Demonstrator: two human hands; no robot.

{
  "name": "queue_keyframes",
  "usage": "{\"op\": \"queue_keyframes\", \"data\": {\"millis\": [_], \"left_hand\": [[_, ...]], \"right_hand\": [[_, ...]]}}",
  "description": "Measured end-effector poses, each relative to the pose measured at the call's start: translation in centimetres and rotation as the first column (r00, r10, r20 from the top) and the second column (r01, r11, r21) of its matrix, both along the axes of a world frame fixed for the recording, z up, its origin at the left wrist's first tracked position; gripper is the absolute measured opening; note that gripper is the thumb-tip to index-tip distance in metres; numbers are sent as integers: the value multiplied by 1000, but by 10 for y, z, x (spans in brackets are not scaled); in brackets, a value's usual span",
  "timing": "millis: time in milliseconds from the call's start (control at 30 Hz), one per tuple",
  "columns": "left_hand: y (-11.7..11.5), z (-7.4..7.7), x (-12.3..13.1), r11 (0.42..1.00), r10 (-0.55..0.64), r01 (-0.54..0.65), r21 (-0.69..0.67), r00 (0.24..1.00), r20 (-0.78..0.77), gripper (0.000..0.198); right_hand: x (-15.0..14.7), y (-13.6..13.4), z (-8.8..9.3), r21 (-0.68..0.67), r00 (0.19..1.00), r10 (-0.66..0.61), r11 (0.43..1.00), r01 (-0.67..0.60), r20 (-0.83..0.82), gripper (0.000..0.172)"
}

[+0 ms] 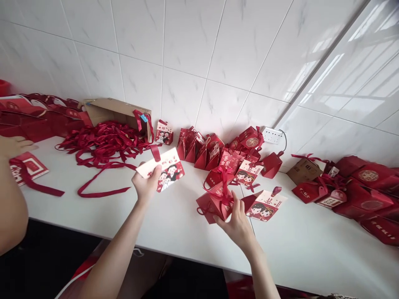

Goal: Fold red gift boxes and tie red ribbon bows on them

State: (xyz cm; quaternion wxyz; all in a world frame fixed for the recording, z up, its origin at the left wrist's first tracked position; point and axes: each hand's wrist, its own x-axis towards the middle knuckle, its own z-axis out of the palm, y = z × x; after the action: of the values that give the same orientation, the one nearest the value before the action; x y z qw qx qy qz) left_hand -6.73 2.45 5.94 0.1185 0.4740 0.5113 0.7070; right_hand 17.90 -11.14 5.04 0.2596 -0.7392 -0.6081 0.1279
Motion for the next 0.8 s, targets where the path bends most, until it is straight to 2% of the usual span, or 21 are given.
{"op": "queue_keyframes", "data": {"millis": [100, 167, 367, 500, 567, 800], "left_hand": [[35, 8, 11, 1000, -5, 4, 7, 998, 62, 28], [54, 10, 20, 997, -71, 72, -16, 996, 60, 30], [82, 1, 41, 939, -318, 311, -146, 948, -22, 31], [89, -12, 42, 848, -488, 458, -268, 871, -55, 31], [90, -18, 40, 820, -523, 485, -305, 851, -51, 32], [103, -17, 34, 829, -498, 465, -311, 867, -30, 39]], "right_hand": [[9, -35, -4, 97, 994, 47, 995, -37, -96, 81], [16, -57, -5, 116, 993, 35, 993, -22, -111, 76], [39, -100, -7, 88, 991, -24, 995, 36, -135, 71], [46, -109, -11, 78, 991, 23, 997, -12, -134, 69], [45, -108, -11, 43, 986, 55, 998, -49, -157, 71], [35, -97, -5, -80, 961, 164, 979, -186, -224, 87]]}}
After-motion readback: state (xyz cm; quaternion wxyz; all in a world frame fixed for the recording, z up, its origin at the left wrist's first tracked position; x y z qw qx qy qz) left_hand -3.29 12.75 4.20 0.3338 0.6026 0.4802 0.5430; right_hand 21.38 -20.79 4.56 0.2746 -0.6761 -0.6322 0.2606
